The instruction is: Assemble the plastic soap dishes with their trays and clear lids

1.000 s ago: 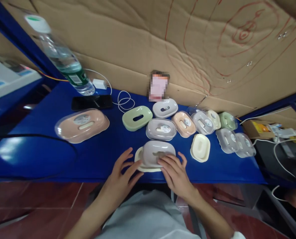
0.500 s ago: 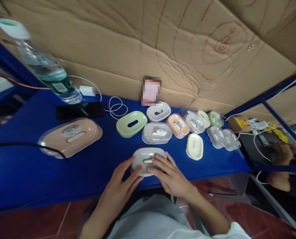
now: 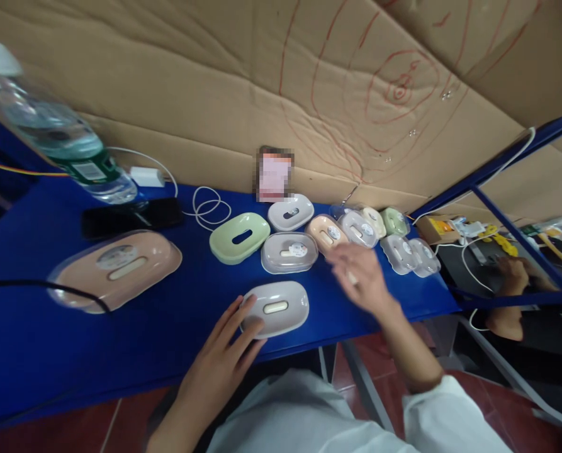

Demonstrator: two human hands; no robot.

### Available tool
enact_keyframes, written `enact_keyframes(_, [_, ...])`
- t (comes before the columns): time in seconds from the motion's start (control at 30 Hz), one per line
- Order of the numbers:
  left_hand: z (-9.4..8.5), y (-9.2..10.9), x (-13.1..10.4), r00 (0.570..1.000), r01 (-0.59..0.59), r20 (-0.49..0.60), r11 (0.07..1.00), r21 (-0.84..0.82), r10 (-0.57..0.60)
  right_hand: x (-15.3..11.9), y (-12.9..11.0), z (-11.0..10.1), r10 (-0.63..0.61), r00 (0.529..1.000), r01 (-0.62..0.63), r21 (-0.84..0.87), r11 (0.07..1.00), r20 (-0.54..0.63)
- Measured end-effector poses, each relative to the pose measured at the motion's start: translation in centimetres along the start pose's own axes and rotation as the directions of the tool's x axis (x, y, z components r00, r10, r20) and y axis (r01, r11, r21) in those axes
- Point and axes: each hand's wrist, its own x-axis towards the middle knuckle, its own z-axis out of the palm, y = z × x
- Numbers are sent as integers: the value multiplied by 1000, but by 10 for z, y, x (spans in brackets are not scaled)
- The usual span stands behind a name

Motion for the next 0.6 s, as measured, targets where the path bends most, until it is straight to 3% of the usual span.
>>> enact_keyframes(0.07, [1,0,0,1000,2,-3,1000,-4,-2,34,50,-16,170,985,-168,-103,980,5])
enact_keyframes(0.13, [2,0,0,1000,11,2,1000,0,-11,69,95,-19,326,917,-274,-229,934,230])
enact_keyframes(0.17, [3,1,0,1000,14,3,1000,3,-14,84,112,-15,418,835,-308,-326,894,358])
enact_keyframes(0.23, [4,1,0,1000,27,2,1000,8,-27,108,135,-2,566,671,-342,-478,810,479])
enact_keyframes(0.3, [5,1,-1,999,41,-2,999,7,-41,120,146,14,631,579,-354,-538,765,517])
enact_keyframes(0.4, [5,1,-1,999,46,-6,999,6,-46,126,147,32,628,540,-352,-527,774,561])
enact_keyframes(0.6, [4,2,-1,999,35,10,999,11,-35,123,146,39,528,618,-314,-433,845,583])
